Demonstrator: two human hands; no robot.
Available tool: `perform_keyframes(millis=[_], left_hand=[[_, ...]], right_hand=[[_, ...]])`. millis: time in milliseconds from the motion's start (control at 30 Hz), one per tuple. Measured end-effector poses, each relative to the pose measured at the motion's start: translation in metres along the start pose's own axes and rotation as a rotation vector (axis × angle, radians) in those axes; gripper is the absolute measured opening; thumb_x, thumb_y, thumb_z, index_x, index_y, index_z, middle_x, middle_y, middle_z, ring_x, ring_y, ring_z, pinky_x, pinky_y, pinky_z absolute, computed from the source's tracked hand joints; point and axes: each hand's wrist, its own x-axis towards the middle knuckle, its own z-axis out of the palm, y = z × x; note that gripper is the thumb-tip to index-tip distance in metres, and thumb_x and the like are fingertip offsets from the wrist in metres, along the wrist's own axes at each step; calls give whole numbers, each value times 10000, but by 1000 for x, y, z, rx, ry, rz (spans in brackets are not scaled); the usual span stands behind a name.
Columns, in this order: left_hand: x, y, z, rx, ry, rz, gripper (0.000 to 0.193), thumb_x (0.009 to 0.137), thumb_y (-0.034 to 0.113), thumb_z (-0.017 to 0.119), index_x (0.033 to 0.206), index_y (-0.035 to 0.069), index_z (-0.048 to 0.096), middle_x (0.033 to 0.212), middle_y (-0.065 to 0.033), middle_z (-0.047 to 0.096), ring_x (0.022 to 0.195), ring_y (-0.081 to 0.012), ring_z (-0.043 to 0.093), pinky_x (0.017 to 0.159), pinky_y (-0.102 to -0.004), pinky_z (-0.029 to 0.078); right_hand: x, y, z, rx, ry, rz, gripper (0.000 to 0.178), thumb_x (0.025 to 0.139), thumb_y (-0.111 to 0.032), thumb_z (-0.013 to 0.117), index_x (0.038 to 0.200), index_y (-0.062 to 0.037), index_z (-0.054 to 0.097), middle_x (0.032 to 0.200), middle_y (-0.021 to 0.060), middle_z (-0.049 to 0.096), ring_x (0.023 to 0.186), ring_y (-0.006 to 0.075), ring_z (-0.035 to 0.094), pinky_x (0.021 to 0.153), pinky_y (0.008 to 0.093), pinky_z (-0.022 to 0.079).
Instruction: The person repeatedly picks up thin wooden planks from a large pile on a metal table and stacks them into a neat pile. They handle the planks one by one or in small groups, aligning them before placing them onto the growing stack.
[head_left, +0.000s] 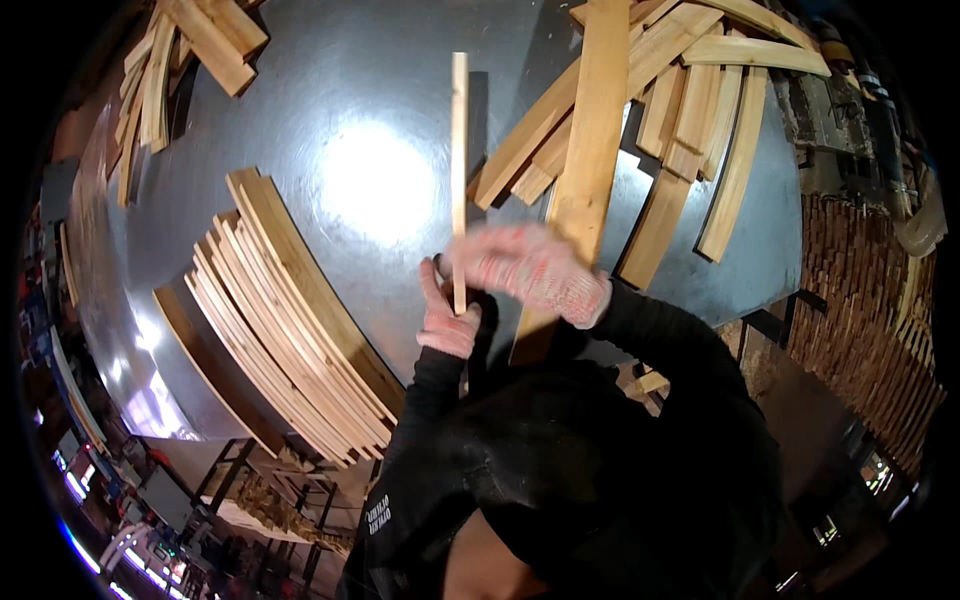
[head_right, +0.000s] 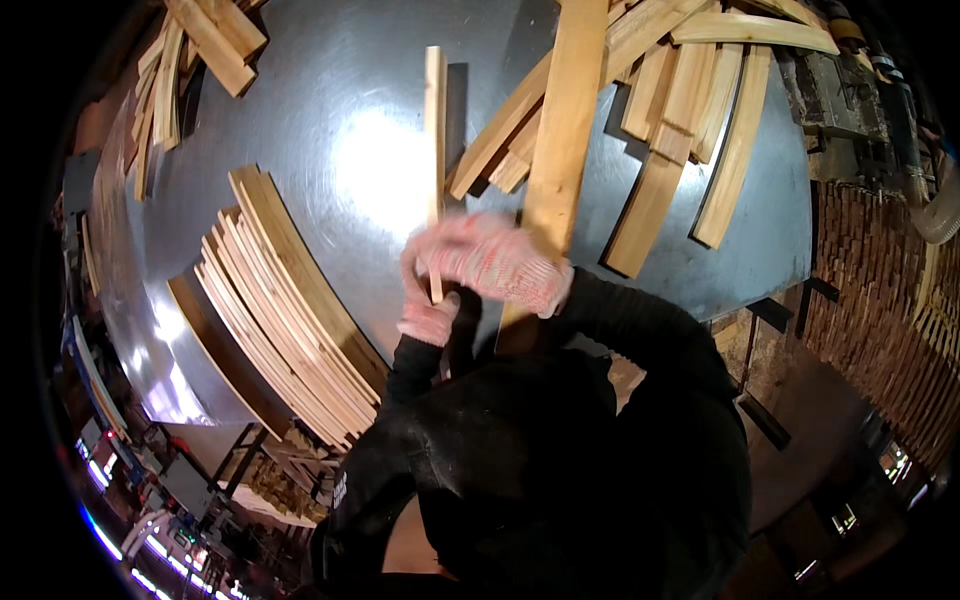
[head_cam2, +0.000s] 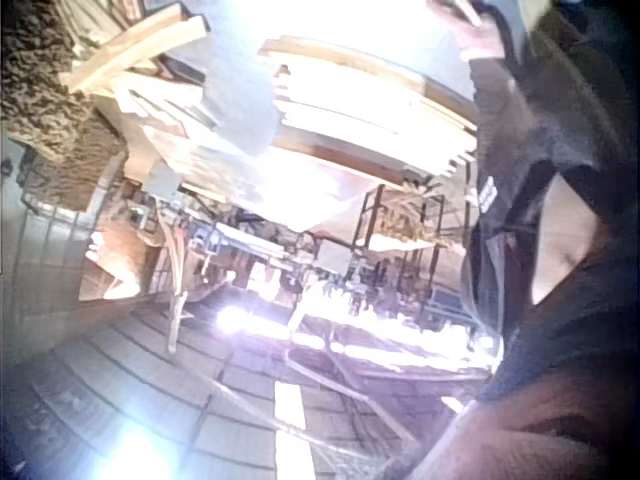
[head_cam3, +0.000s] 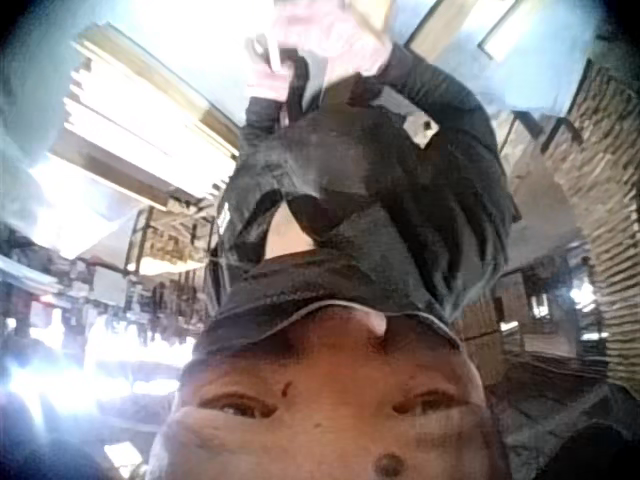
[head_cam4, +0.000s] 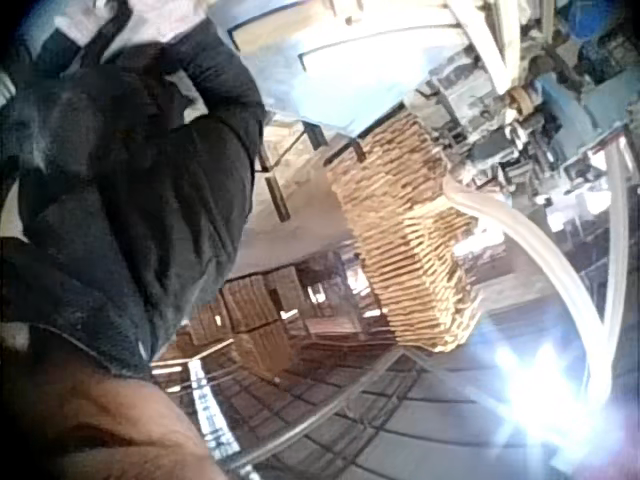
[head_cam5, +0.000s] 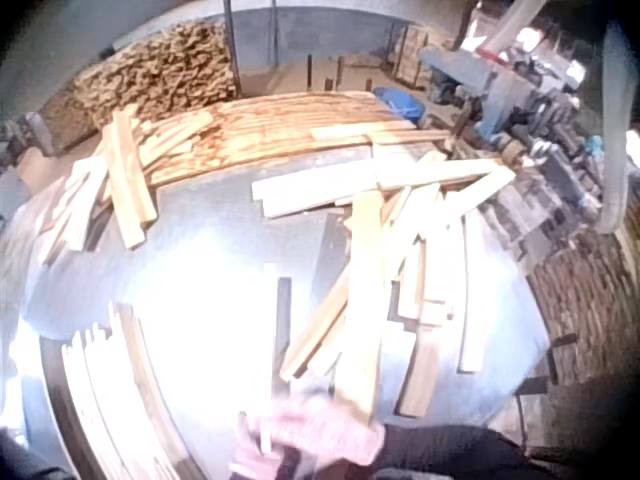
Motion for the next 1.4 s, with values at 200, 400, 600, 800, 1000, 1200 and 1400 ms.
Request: perform_keyframes(millis=[200,400,600,800,1000,1200,1400], left_hand=[[-11,6,-22,-899,19,-474,515,859,-41,549,1353,-2,406,1066,-191,634,934,-311,657,809,-429,577],[-32,31,-87,391,335,-670,886,826,202,671,1527,81,143,1194,-235,621,1016,-391,642,892,-493,483],[-85,-13,-123,1082,658,-252,899,718,236,786,1456,27,316,1294,-266,487,1221,-410,484,1032,-561,363],[-80,99,-164,923,666,259,886,784,547,699,1425,19,393,1351,-308,483,1259,-430,485,1075,-585,327],[-92,63,-197,372,-188,-193,376,877,394,661,1066,71,631,890,-195,646,864,-358,647,772,-429,509],[-139,-27,-303,314,453,-616,515,868,329,720,1201,-48,609,1172,-205,664,1076,-260,644,937,-341,488],[-182,-146,-392,1054,742,-670,335,829,442,654,960,141,718,1397,-173,499,1240,-351,501,1010,-412,413]], right_hand=[[14,26,-88,-1353,1257,79,1082,690,-392,820,1478,18,204,1455,321,314,1380,427,305,1163,456,232],[-21,62,-100,-528,872,-281,922,818,-219,745,1504,2,172,1150,148,635,971,278,615,900,357,492],[-42,41,-40,-1247,732,-165,986,750,-210,768,1525,-33,185,1368,254,486,1225,400,510,1038,443,417],[-17,-40,-6,-2069,-147,-704,888,662,-167,779,1464,-122,399,1166,122,600,1010,307,606,984,452,454],[60,-58,41,-1877,146,-1506,795,706,-273,770,1426,-133,463,1348,99,528,1213,285,527,1135,460,342],[97,-52,-28,-2246,115,-586,936,726,-477,749,1461,-45,362,1401,182,479,1309,339,438,1158,475,266],[93,-33,-65,-2365,-269,63,1135,631,-559,799,1502,-54,277,1509,119,390,1411,304,324,1192,442,172]])
